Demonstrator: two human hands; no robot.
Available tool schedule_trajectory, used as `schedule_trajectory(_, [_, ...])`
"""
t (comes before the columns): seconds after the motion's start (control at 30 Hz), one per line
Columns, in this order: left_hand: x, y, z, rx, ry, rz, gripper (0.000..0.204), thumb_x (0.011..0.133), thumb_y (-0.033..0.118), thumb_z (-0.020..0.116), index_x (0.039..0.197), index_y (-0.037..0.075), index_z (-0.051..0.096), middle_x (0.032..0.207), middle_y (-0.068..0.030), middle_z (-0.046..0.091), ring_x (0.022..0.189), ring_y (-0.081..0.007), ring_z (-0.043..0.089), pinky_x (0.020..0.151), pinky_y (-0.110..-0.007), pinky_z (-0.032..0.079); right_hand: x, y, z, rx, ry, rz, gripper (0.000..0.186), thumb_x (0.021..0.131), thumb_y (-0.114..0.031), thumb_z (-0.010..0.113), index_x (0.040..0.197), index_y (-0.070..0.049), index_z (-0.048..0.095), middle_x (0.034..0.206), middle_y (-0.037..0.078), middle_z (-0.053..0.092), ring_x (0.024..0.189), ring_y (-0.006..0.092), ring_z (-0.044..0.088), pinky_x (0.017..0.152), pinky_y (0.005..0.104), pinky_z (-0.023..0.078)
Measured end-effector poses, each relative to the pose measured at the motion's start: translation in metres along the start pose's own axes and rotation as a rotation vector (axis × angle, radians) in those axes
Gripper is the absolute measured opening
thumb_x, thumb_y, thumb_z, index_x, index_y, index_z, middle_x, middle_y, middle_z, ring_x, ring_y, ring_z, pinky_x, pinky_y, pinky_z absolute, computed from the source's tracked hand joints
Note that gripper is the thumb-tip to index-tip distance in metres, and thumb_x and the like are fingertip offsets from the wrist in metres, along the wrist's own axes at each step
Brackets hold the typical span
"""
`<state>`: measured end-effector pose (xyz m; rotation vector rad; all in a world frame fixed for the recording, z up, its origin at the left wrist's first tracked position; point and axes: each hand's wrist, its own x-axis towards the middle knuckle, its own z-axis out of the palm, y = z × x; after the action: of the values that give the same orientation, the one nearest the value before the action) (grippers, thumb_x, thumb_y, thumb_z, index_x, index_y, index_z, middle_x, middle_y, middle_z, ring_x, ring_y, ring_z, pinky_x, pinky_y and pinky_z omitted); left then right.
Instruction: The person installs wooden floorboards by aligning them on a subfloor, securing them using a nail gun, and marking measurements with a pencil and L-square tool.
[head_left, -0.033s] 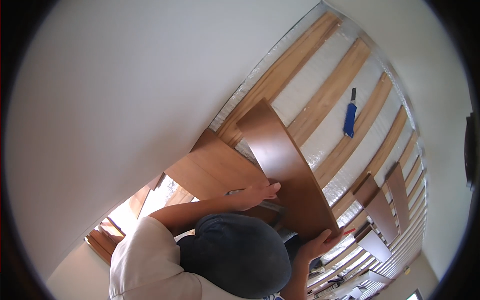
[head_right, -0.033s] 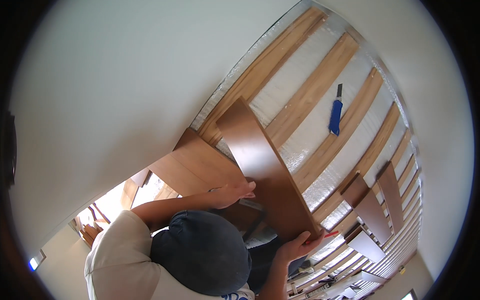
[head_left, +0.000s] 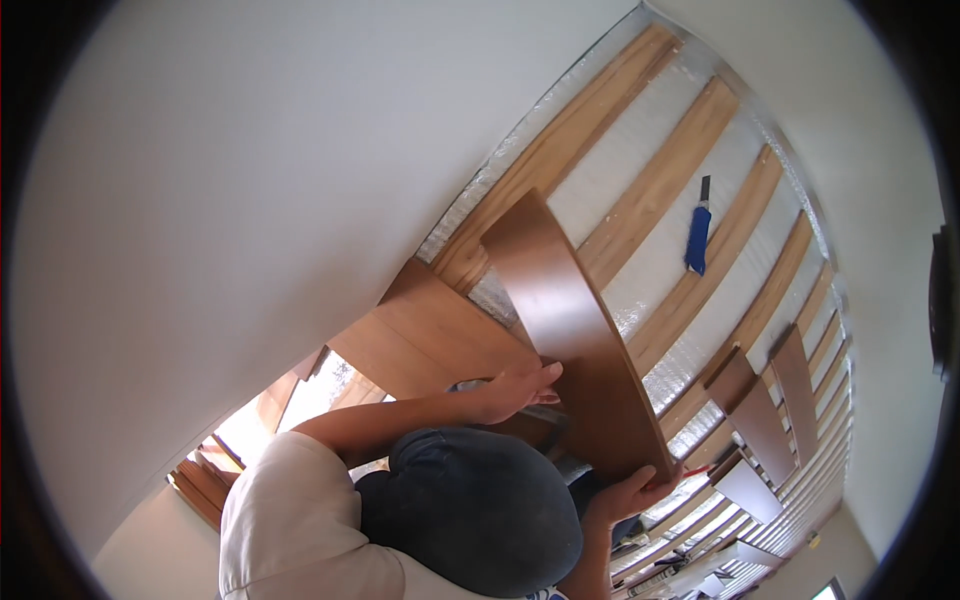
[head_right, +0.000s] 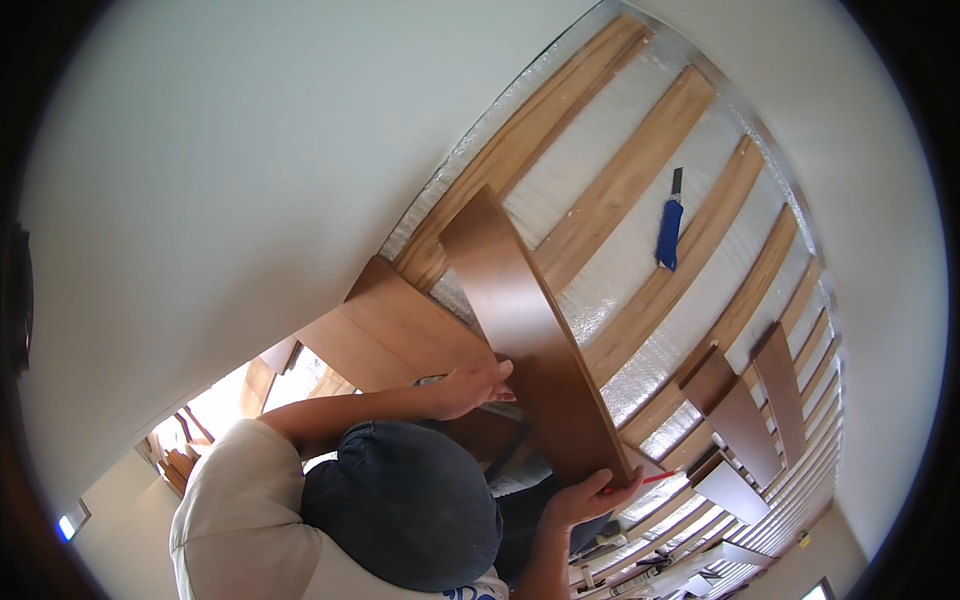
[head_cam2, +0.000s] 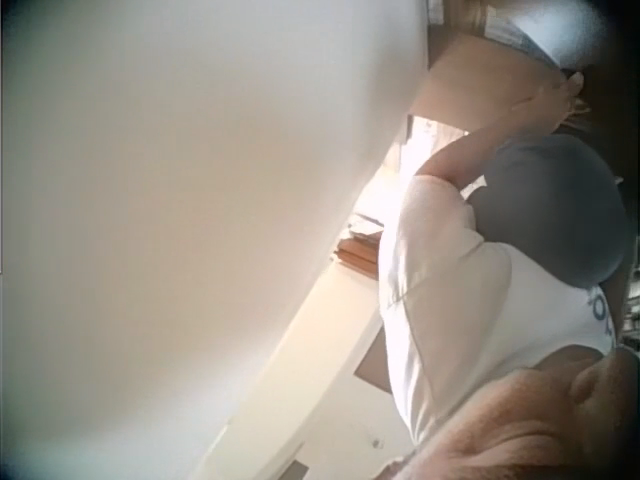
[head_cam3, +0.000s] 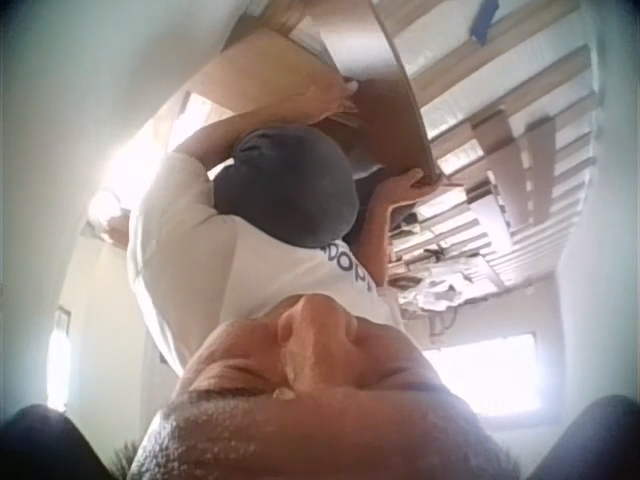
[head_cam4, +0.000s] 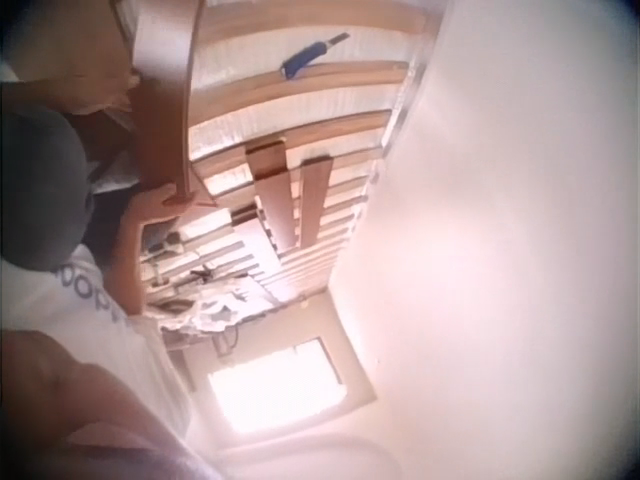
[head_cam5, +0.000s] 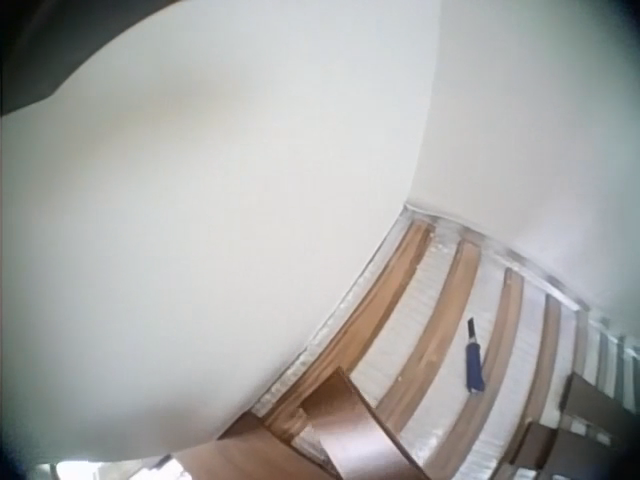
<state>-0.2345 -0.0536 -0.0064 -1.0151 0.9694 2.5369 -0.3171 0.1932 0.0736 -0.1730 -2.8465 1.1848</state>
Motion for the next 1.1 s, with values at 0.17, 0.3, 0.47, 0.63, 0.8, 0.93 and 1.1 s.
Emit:
schedule_trajectory(0.17, [0.028,0.057,0.043,-0.418,-0.193,0.281,0.06,0.112,0.039,0.062,0.156,0.003,0.044,0.141,-0.013,0.062,0.138,-0.019,0.055,0.112,-0.038,0.049,-0.051,0.008,-0.018,0.162,-0.091,0.027,0.064,0.11,-0.029,0.06,0.162,-0.002,0.033,0.157,0.02,0.046,0.14,0.0332,0.049,0.117,0.0446,0.043])
schedule_trajectory(0.3, [0.074,0.16,0.037,0.269,-0.085,0.426,0.039,0.109,0.027,0.065,0.136,0.0,0.061,0.122,-0.014,0.073,0.112,-0.0233,0.069,0.097,-0.038,0.054,-0.044,0.023,-0.031,0.247,-0.525,-0.117,0.055,0.11,-0.022,0.059,0.156,0.001,0.039,0.149,0.018,0.053,0.129,0.0309,0.058,0.114,0.0419,0.044])
schedule_trajectory(0.47, [0.093,0.206,0.035,1.001,0.066,0.426,0.043,0.112,0.034,0.058,0.138,0.001,0.061,0.132,-0.0222,0.071,0.125,-0.0361,0.067,0.104,-0.043,0.053,0.028,0.071,-0.096,-0.09,-0.372,-0.235,0.05,0.109,-0.022,0.064,0.152,0.0,0.05,0.144,0.015,0.061,0.12,0.0253,0.063,0.108,0.0415,0.05])
schedule_trajectory(0.63, [0.116,0.207,0.044,1.377,0.15,0.309,0.061,0.111,0.058,0.047,0.128,0.004,0.07,0.116,-0.0185,0.077,0.113,-0.0367,0.074,0.094,-0.047,0.058,0.037,0.146,-0.123,-0.162,-0.344,-0.152,0.047,0.11,-0.016,0.057,0.154,-0.001,0.051,0.14,0.016,0.064,0.114,0.0247,0.063,0.102,0.0418,0.051])
schedule_trajectory(0.8, [0.128,0.184,-0.004,1.741,-0.006,0.271,0.078,0.104,0.075,0.045,0.099,0.006,0.081,0.099,-0.0143,0.08,0.096,-0.0341,0.078,0.084,-0.048,0.061,0.035,0.132,-0.112,-0.235,-0.482,-0.147,0.05,0.109,-0.017,0.058,0.157,-0.002,0.049,0.141,0.017,0.064,0.115,0.0247,0.063,0.103,0.0413,0.051])
schedule_trajectory(0.93, [0.13,0.172,-0.023,1.834,-0.078,0.247,0.082,0.104,0.078,0.043,0.091,0.006,0.08,0.098,-0.0151,0.08,0.095,-0.036,0.077,0.083,-0.048,0.061,0.039,0.128,-0.11,-0.242,-0.521,-0.114,0.053,0.11,-0.019,0.058,0.159,-0.003,0.047,0.143,0.018,0.064,0.115,0.0257,0.063,0.103,0.0406,0.051])
schedule_trajectory(1.1, [0.13,0.159,-0.045,1.875,-0.148,0.234,0.081,0.103,0.079,0.041,0.095,0.007,0.079,0.097,-0.017,0.079,0.095,-0.0388,0.076,0.085,-0.05,0.061,0.04,0.121,-0.109,-0.292,-0.537,-0.151,0.054,0.11,-0.022,0.059,0.159,-0.003,0.048,0.143,0.018,0.064,0.115,0.0263,0.064,0.104,0.0402,0.051])
